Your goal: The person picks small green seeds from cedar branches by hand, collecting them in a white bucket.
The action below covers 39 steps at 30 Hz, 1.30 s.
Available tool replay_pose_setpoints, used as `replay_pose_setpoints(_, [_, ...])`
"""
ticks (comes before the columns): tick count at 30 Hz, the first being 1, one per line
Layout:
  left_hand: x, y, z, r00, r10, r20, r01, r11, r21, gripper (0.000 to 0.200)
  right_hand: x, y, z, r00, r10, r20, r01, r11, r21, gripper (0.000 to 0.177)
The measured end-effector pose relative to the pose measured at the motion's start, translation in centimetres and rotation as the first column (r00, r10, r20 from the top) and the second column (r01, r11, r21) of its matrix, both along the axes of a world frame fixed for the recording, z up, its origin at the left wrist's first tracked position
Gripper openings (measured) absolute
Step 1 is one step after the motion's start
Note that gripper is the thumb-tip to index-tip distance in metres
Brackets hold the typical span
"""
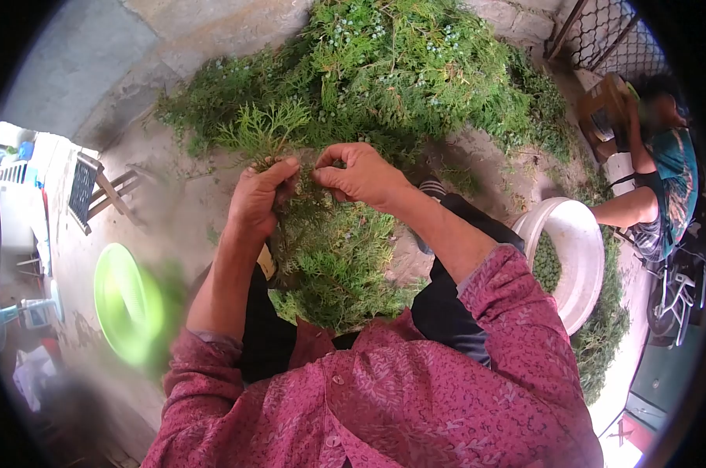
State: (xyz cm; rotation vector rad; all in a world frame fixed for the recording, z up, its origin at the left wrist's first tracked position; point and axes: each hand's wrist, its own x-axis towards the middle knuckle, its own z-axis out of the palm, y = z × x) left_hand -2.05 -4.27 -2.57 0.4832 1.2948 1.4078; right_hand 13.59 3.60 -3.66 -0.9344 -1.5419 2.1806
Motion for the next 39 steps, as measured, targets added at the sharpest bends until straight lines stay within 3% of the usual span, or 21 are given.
replay_pose_setpoints(2, [-0.3,0.0,0.0,1.0,0.002,-0.002,-0.002,1.0,0.01,0.009,0.1,0.1,0.0,0.999,0.024,0.03,-0.026,0.998,0.066,0.016])
replay_pose_setpoints(4, [-1.2,-0.1,0.3,0.997,0.076,-0.032,-0.075,0.997,0.022,0.008,0.5,0.5,0.6,0.987,0.026,0.158,-0.012,0.996,-0.085,0.013])
replay_pose_setpoints(5, [-1.3,0.0,0.4,0.997,0.074,-0.033,-0.074,0.997,0.025,0.008,0.9,0.7,0.8,0.987,0.024,0.157,-0.011,0.997,-0.081,0.013])
replay_pose_setpoints(7, [-1.4,0.0,0.7,0.978,0.148,-0.147,-0.15,0.989,-0.002,0.009,1.7,1.0,1.4,0.976,-0.054,-0.211,-0.025,0.935,-0.355,0.015])
replay_pose_setpoints(10, [-0.9,-0.1,0.2,0.964,0.096,-0.248,-0.087,0.995,0.047,0.011,1.8,0.7,2.7,0.946,-0.177,-0.27,0.029,0.881,-0.473,0.028])
replay_pose_setpoints(16, [-0.4,0.1,0.6,0.976,0.055,-0.209,-0.053,0.998,0.012,0.012,1.5,0.7,1.8,0.984,-0.056,-0.171,-0.038,0.865,-0.501,0.059])
replay_pose_setpoints(19, [-0.3,0.0,1.2,0.973,0.004,-0.233,-0.017,0.998,-0.055,0.012,1.5,0.6,1.6,0.98,0.023,-0.197,-0.114,0.878,-0.465,0.064])
replay_pose_setpoints(26, [0.7,-0.3,1.6,0.947,-0.15,-0.284,0.159,0.987,0.008,0.015,1.3,0.1,0.8,0.976,0.17,-0.136,-0.214,0.868,-0.448,0.069])
replay_pose_setpoints(28, [0.7,-0.2,0.6,0.945,-0.314,-0.094,0.322,0.944,0.075,0.013,1.2,-0.1,0.7,0.965,0.227,-0.129,-0.261,0.864,-0.43,0.07])
replay_pose_setpoints(29, [0.8,-0.3,0.5,0.945,-0.314,-0.092,0.321,0.944,0.073,0.013,1.2,-0.3,0.6,0.965,0.227,-0.129,-0.261,0.863,-0.433,0.07])
replay_pose_setpoints(39, [1.6,-0.7,1.7,0.851,-0.445,-0.28,0.442,0.894,-0.075,0.009,1.2,-0.4,-0.2,0.955,0.265,-0.134,-0.297,0.84,-0.455,0.075])
